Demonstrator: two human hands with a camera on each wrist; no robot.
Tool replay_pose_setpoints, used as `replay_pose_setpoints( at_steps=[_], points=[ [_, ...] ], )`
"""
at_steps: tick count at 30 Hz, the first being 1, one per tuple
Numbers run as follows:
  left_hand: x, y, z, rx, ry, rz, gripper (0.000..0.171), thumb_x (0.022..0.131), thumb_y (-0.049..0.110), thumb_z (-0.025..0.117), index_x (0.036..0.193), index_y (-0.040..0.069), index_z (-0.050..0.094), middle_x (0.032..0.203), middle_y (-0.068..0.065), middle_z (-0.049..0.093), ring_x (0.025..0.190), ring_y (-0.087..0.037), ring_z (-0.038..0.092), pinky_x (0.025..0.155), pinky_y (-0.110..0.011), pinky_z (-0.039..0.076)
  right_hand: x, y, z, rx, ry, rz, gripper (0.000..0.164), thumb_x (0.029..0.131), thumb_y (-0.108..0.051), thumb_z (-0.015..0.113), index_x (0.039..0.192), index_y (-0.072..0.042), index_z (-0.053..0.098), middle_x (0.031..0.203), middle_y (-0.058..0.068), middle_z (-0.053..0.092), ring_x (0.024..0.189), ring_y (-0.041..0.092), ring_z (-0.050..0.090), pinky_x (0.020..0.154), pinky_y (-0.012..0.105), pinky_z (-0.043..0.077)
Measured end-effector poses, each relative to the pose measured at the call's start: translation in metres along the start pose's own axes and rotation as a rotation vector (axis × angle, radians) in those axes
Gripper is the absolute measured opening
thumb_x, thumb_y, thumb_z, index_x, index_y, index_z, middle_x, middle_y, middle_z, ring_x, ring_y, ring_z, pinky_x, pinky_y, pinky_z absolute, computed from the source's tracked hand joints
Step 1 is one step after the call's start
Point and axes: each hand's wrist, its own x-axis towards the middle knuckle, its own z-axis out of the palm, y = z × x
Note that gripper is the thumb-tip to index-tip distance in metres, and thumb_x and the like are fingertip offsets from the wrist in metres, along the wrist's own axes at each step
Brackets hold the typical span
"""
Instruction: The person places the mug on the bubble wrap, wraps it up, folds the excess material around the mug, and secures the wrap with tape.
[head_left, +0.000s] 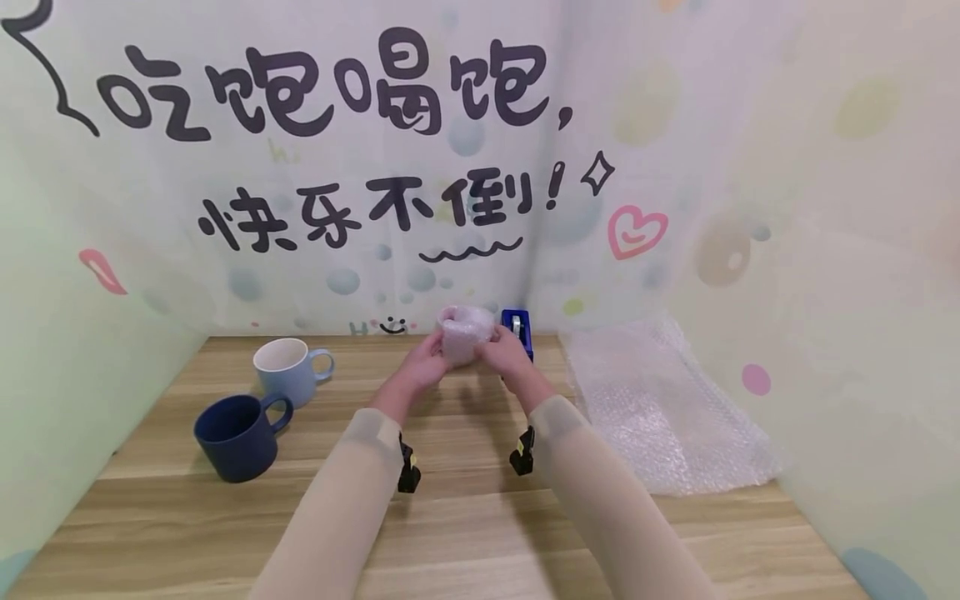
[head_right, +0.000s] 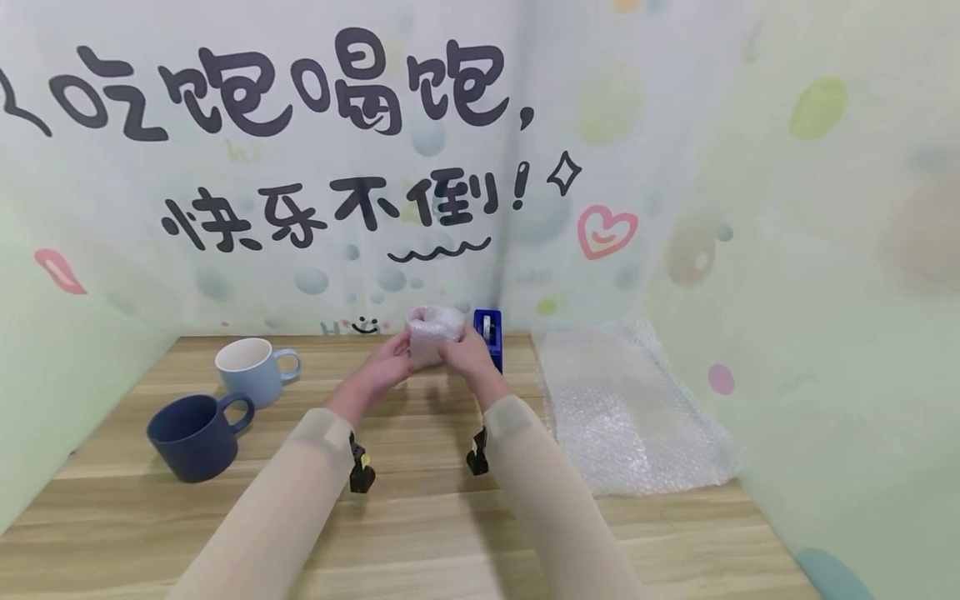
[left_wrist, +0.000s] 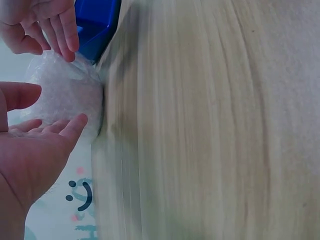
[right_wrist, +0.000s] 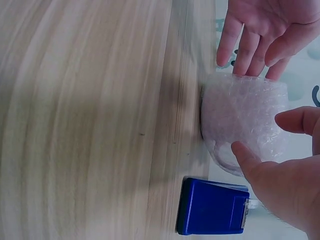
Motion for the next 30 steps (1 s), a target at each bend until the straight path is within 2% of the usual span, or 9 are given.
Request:
replay_pose_setpoints(
  at_steps=[5,7,10,12,17,19,21,24,30],
  points=[
    [-0.001,0.003,-0.005,0.051,-0.009,-0.001,0.079,0.108,0.014,0.064,0.176,0.015,0.023,0.181,-0.015,0.029,0.168,-0.039,0.027,0.136,-0.055,0.025,0.003,-0.001,-0.001,-0.021,-0.001,0.003,0.076,0.095,-0.010,0.064,0.166,0.001,0.040,0.163,0.026,0.053,0.145,0.040,0.055,0.122,0.053,0.049],
    [-0.003,0.003,-0.006,0.085,0.011,-0.010,0.079,0.108,0.020,0.066,0.176,0.015,0.025,0.179,-0.019,0.031,0.166,-0.043,0.030,0.135,-0.059,0.028,0.003,-0.001,-0.002,-0.030,-0.005,0.016,0.074,0.097,-0.012,0.065,0.166,0.001,0.041,0.163,0.025,0.053,0.145,0.039,0.056,0.121,0.053,0.050],
    [-0.009,0.001,-0.008,0.194,0.040,0.003,0.076,0.107,0.023,0.065,0.173,0.011,0.030,0.176,-0.024,0.036,0.161,-0.047,0.039,0.130,-0.062,0.036,-0.001,0.001,-0.008,-0.040,-0.009,0.030,0.068,0.101,-0.016,0.067,0.163,0.003,0.045,0.160,0.025,0.056,0.142,0.039,0.060,0.118,0.051,0.053],
    [-0.016,0.001,-0.009,0.285,0.045,0.044,0.072,0.106,0.020,0.064,0.170,0.006,0.035,0.172,-0.027,0.041,0.156,-0.048,0.045,0.127,-0.062,0.041,-0.008,0.003,-0.016,-0.076,-0.011,0.019,0.063,0.103,-0.017,0.068,0.159,0.004,0.050,0.155,0.026,0.061,0.137,0.039,0.064,0.114,0.049,0.056],
    [-0.052,0.008,-0.019,0.556,-0.021,0.227,0.067,0.102,0.014,0.063,0.164,0.001,0.044,0.166,-0.027,0.048,0.150,-0.046,0.052,0.125,-0.060,0.044,-0.039,0.002,-0.058,-0.332,-0.050,-0.087,0.049,0.100,-0.012,0.066,0.145,0.008,0.063,0.139,0.028,0.071,0.129,0.040,0.068,0.110,0.049,0.058],
    [-0.072,0.012,-0.026,0.629,-0.044,0.290,0.064,0.102,0.015,0.063,0.162,0.001,0.048,0.163,-0.024,0.051,0.147,-0.044,0.054,0.124,-0.060,0.046,-0.053,0.004,-0.080,-0.449,-0.073,-0.129,0.047,0.098,-0.011,0.067,0.140,0.008,0.066,0.135,0.027,0.073,0.126,0.041,0.069,0.110,0.052,0.057],
    [-0.090,0.015,-0.035,0.658,-0.064,0.334,0.060,0.102,0.014,0.062,0.160,0.002,0.052,0.160,-0.022,0.054,0.145,-0.044,0.056,0.119,-0.060,0.050,-0.065,0.010,-0.103,-0.546,-0.091,-0.152,0.046,0.096,-0.011,0.067,0.138,0.008,0.067,0.130,0.027,0.074,0.122,0.042,0.070,0.106,0.053,0.058],
    [-0.112,0.013,-0.048,0.660,-0.073,0.350,0.054,0.104,0.013,0.062,0.157,0.003,0.055,0.156,-0.021,0.056,0.141,-0.044,0.059,0.112,-0.060,0.055,-0.080,0.027,-0.132,-0.662,-0.097,-0.154,0.043,0.094,-0.012,0.068,0.132,0.008,0.069,0.123,0.025,0.075,0.115,0.039,0.072,0.100,0.053,0.060],
    [-0.143,-0.006,-0.071,0.671,-0.081,0.298,0.051,0.107,0.014,0.060,0.156,0.002,0.056,0.152,-0.022,0.058,0.139,-0.046,0.059,0.109,-0.062,0.057,-0.099,0.060,-0.173,-0.800,-0.086,-0.121,0.037,0.091,-0.013,0.074,0.119,0.011,0.070,0.108,0.024,0.075,0.102,0.037,0.072,0.093,0.054,0.060]
  ],
)
